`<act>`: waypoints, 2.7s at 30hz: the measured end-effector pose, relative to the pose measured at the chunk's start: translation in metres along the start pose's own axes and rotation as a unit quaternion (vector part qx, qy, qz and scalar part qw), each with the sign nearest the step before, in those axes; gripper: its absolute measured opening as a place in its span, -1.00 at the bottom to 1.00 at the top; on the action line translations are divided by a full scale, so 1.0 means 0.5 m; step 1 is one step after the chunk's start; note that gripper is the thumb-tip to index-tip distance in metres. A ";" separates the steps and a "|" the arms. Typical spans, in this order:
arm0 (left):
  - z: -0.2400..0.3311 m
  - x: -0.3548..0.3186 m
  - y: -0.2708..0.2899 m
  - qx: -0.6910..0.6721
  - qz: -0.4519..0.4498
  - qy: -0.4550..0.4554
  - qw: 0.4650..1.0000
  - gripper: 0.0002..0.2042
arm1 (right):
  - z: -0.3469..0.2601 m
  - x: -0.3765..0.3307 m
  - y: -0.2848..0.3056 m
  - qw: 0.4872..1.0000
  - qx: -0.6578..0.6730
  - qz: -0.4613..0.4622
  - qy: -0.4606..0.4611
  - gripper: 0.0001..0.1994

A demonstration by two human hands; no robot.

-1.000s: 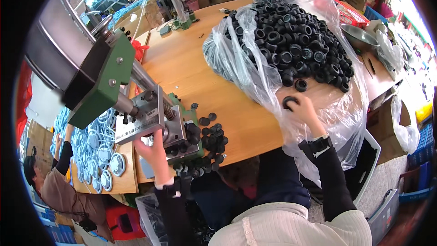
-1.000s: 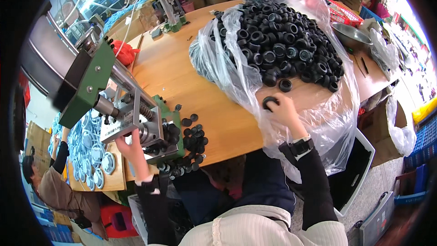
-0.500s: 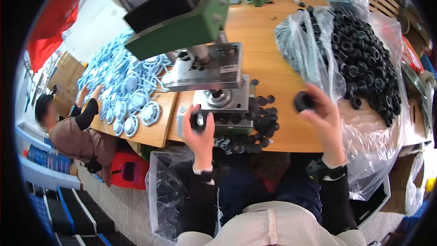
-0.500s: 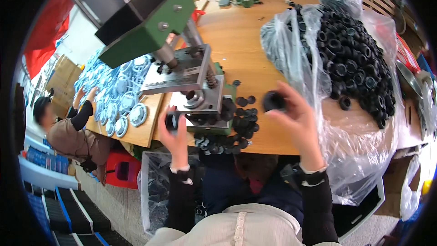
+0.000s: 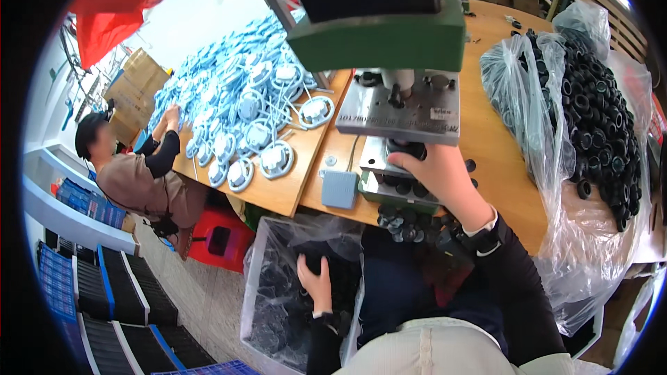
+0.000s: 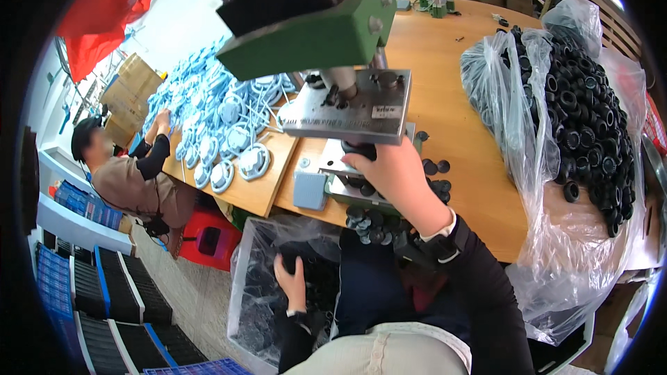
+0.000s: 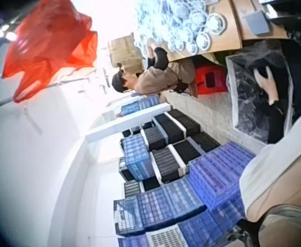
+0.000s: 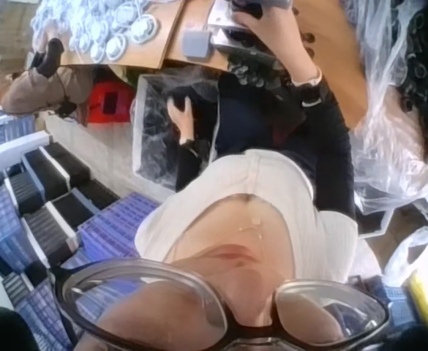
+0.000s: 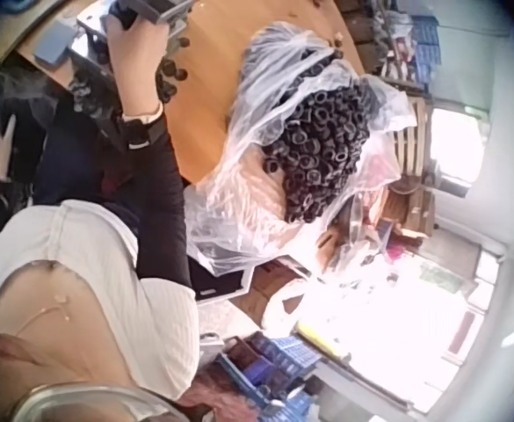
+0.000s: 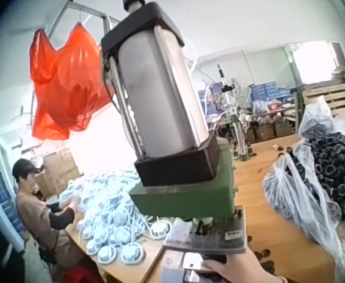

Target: Using a pneumatic press to assemble small black plastic components in a factory setting.

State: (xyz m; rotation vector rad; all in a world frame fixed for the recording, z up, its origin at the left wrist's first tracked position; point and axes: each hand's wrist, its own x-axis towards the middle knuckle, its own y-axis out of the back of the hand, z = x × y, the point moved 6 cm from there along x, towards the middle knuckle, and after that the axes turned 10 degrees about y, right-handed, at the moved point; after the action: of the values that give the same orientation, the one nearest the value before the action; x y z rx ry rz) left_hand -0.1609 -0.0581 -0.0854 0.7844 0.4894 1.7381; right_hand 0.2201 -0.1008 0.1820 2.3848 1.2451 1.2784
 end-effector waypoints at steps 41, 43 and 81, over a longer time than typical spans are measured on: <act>0.530 -0.369 -0.193 -0.168 -0.128 -0.498 0.841 -0.60 | 0.083 -0.561 0.222 0.950 0.016 0.152 -0.273 -0.88; 0.483 -0.373 -0.209 -0.175 -0.132 -0.525 0.822 -0.60 | 0.084 -0.570 0.209 0.950 0.011 0.145 -0.276 -0.89; 0.318 -0.250 -0.168 -0.056 -0.459 -0.314 0.829 -0.79 | 0.152 -0.629 0.586 0.893 -0.248 0.234 -0.293 -0.86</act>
State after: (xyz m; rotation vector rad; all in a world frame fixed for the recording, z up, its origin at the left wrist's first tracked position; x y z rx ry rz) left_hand 0.0309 -0.1615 -0.0640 0.7906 0.2273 0.5482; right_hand 0.3615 -0.5021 0.0839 2.4379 0.1475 0.7203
